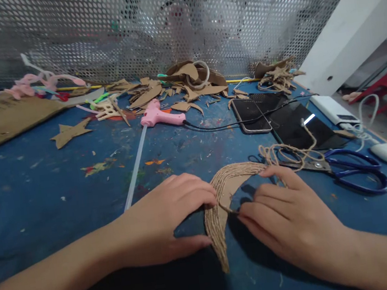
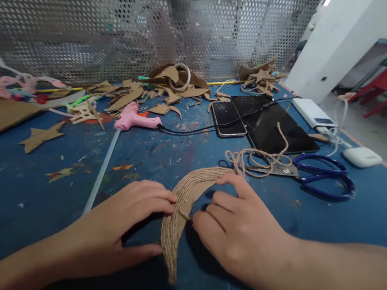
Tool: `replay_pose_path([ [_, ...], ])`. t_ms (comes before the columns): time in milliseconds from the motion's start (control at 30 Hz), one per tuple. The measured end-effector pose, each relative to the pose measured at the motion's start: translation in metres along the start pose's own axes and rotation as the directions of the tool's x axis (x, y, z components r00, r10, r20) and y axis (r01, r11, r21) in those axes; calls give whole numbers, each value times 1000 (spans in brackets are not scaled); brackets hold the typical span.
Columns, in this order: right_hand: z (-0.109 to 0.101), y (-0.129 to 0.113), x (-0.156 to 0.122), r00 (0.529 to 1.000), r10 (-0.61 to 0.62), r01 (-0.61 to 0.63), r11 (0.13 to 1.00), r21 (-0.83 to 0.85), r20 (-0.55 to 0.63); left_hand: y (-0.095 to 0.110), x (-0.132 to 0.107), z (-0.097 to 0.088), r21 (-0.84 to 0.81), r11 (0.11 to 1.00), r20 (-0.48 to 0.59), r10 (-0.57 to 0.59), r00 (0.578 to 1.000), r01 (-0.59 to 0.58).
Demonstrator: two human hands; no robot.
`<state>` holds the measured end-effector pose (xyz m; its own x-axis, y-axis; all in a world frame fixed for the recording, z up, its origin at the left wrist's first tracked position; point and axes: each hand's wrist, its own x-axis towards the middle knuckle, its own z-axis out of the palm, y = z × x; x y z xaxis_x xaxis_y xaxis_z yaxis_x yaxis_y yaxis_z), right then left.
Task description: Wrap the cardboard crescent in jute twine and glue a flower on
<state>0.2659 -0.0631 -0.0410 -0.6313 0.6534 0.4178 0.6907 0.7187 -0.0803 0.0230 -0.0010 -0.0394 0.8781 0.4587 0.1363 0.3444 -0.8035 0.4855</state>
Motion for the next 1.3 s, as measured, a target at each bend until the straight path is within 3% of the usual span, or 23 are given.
replay_pose_path([
  [167, 5, -13, 1, 992, 128, -129, 991, 36, 9, 0, 0, 4, 102, 994, -7, 50, 999, -49],
  [300, 6, -19, 2, 985, 167, -169, 984, 50, 42, 7, 1, 8, 136, 990, -37, 29, 999, -24],
  [500, 9, -21, -3, 988, 144, -144, 989, 9, 59, 13, 4, 10, 121, 993, -84, -2, 996, 12],
  [867, 14, -25, -9, 988, 93, -91, 996, -19, 123, 12, 4, 10, 151, 988, -61, 21, 998, -12],
  [1300, 10, -23, -2, 992, 92, -102, 987, 128, 80, 10, 7, 8, 187, 980, -21, 66, 998, -61],
])
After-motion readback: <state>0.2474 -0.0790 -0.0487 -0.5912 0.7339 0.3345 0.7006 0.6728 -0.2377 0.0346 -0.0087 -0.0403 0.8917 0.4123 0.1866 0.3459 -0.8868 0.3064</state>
